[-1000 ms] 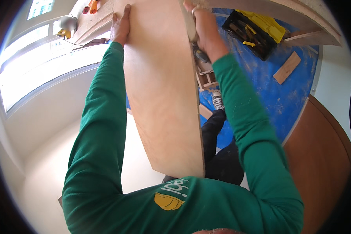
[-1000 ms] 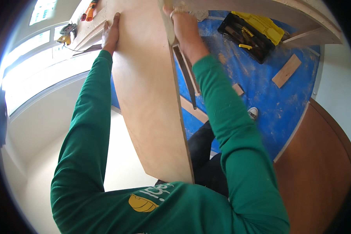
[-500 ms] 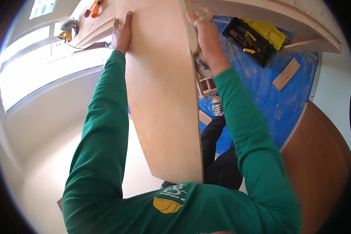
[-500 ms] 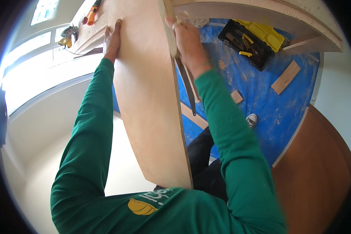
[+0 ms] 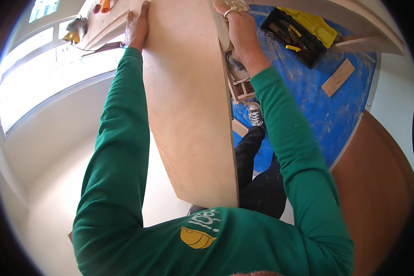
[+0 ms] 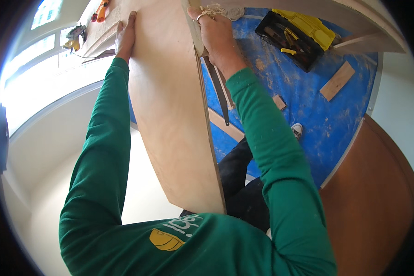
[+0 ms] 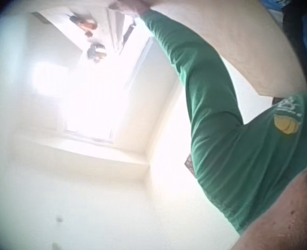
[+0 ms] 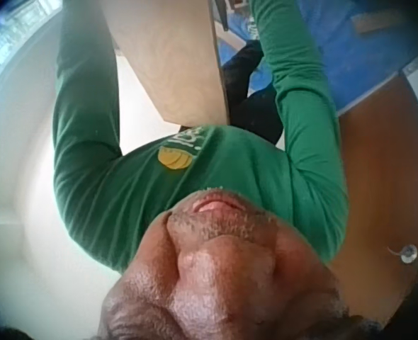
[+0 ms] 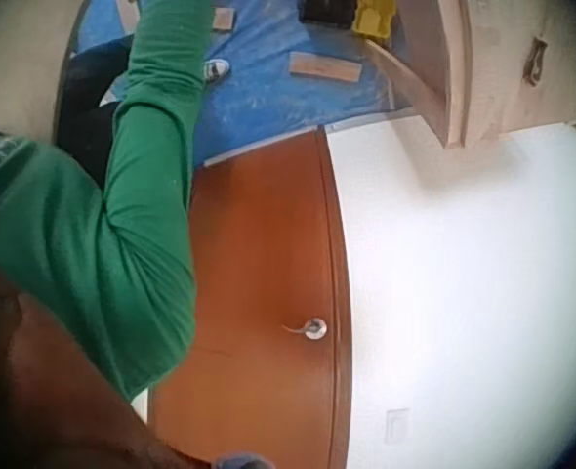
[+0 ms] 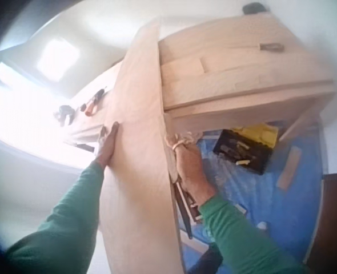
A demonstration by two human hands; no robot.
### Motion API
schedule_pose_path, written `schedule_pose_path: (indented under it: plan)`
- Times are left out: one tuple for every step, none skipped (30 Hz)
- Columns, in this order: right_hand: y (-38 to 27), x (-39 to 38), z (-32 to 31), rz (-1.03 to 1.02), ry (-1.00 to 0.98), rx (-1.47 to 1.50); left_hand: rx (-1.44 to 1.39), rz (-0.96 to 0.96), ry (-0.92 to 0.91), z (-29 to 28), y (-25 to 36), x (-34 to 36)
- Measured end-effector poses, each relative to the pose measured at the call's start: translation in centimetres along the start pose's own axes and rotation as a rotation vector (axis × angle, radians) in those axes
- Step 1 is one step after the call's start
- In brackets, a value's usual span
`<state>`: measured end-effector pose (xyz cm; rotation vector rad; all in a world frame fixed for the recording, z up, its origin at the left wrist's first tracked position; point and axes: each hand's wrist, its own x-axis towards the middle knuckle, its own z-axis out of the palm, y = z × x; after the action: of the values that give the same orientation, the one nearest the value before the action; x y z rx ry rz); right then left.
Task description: The person uses a circular saw to cut a large sheet of plywood, then sands the cut edge with sandpaper. They measure the plywood with a tape measure and place the cut piece on a workbench. Another person is visible in the background working on a separate task.
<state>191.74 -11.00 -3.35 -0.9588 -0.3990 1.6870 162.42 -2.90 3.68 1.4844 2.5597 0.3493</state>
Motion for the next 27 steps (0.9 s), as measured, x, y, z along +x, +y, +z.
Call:
schedule_pose_path:
  plan:
    - [0.1,0.5,0.1,-0.026,0.030,0.053,0.029,-0.003,-0.003,0.0,0.1,0.1]
    - [0.2,0.0,0.0,-0.053,0.051,0.101,0.018,-0.007,0.008,-0.1,0.1,0.3]
    - [0.1,-1.4,-0.4,0.017,0.030,0.016,0.015,-0.025,0.003,0.0,0.0,0.4]
    - [-0.1,-3.3,-1.0,0.086,0.013,-0.068,0.028,-0.059,-0.015,0.0,-0.1,0.5]
    - [-0.7,-4.9,-1.6,0.072,-0.039,-0.121,0.003,-0.011,-0.004,0.1,-0.1,0.8]
    - [-0.8,-7.7,-2.2,0.145,-0.031,-0.144,-0.005,0.008,-0.005,0.2,-0.3,0.7]
    - [-0.7,-10.9,-2.9,0.153,-0.050,-0.136,0.002,-0.018,-0.023,0.2,-0.4,0.7]
    - [-0.6,-15.1,-3.2,0.096,-0.015,-0.151,-0.003,-0.005,-0.013,0.2,-0.5,0.7]
    - [-0.6,-17.8,-3.4,0.108,0.043,-0.183,-0.003,-0.026,-0.005,0.3,-0.6,0.6]
    - [-0.6,-18.5,-3.8,0.046,-0.001,-0.115,0.007,-0.053,0.007,0.2,-0.6,0.5]
    - [-0.5,-19.3,-3.9,0.071,-0.010,-0.064,-0.005,-0.034,0.023,0.2,-0.5,0.4]
    - [-0.2,-18.3,-3.6,0.141,0.013,-0.103,-0.005,-0.017,0.032,0.2,-0.5,0.3]
    - [0.0,-17.7,-3.4,0.047,-0.018,-0.119,0.000,0.000,0.032,0.2,-0.4,0.2]
    - [0.2,-13.3,-3.1,-0.002,-0.031,-0.242,-0.004,-0.015,0.030,0.2,-0.3,0.0]
    - [0.3,-9.5,-2.6,-0.017,-0.034,-0.237,-0.014,-0.025,0.031,0.2,-0.1,0.0]
    - [0.6,-6.5,-2.0,0.020,-0.024,-0.166,-0.023,-0.039,0.025,0.2,-0.1,-0.1]
    - [0.7,-3.2,-1.3,0.056,-0.011,-0.095,-0.020,-0.045,0.021,0.2,0.0,-0.1]
    - [1.3,-1.6,-0.8,0.037,-0.019,0.084,-0.018,-0.045,0.013,0.2,0.1,-0.1]
    - [1.9,-0.9,-0.7,0.087,0.020,0.112,-0.015,-0.045,0.011,0.1,0.2,0.0]
    - [1.7,0.4,-0.5,0.056,0.024,0.163,-0.018,-0.026,0.022,0.1,0.2,0.1]
    - [1.6,-0.1,-0.5,0.028,0.031,0.213,-0.019,-0.009,0.029,0.1,0.2,0.1]
    - [1.4,-1.6,-0.6,0.084,0.031,0.129,-0.012,0.008,0.037,0.0,0.2,0.2]
    - [0.5,-3.0,-0.7,0.136,0.030,0.047,0.000,0.010,0.031,-0.1,0.2,0.3]
    - [-0.7,-4.3,-0.9,0.111,-0.002,-0.015,0.008,0.008,0.022,-0.2,0.2,0.3]
    - [-1.5,-6.7,-1.3,0.137,-0.018,-0.050,0.015,-0.006,0.006,-0.1,0.2,0.3]
    - [-2.1,-9.7,-1.7,0.148,-0.021,-0.071,-0.001,-0.001,0.006,-0.1,0.1,0.3]
    - [-2.1,-13.0,-2.3,0.117,-0.032,-0.053,-0.016,0.003,0.011,-0.1,0.1,0.2]
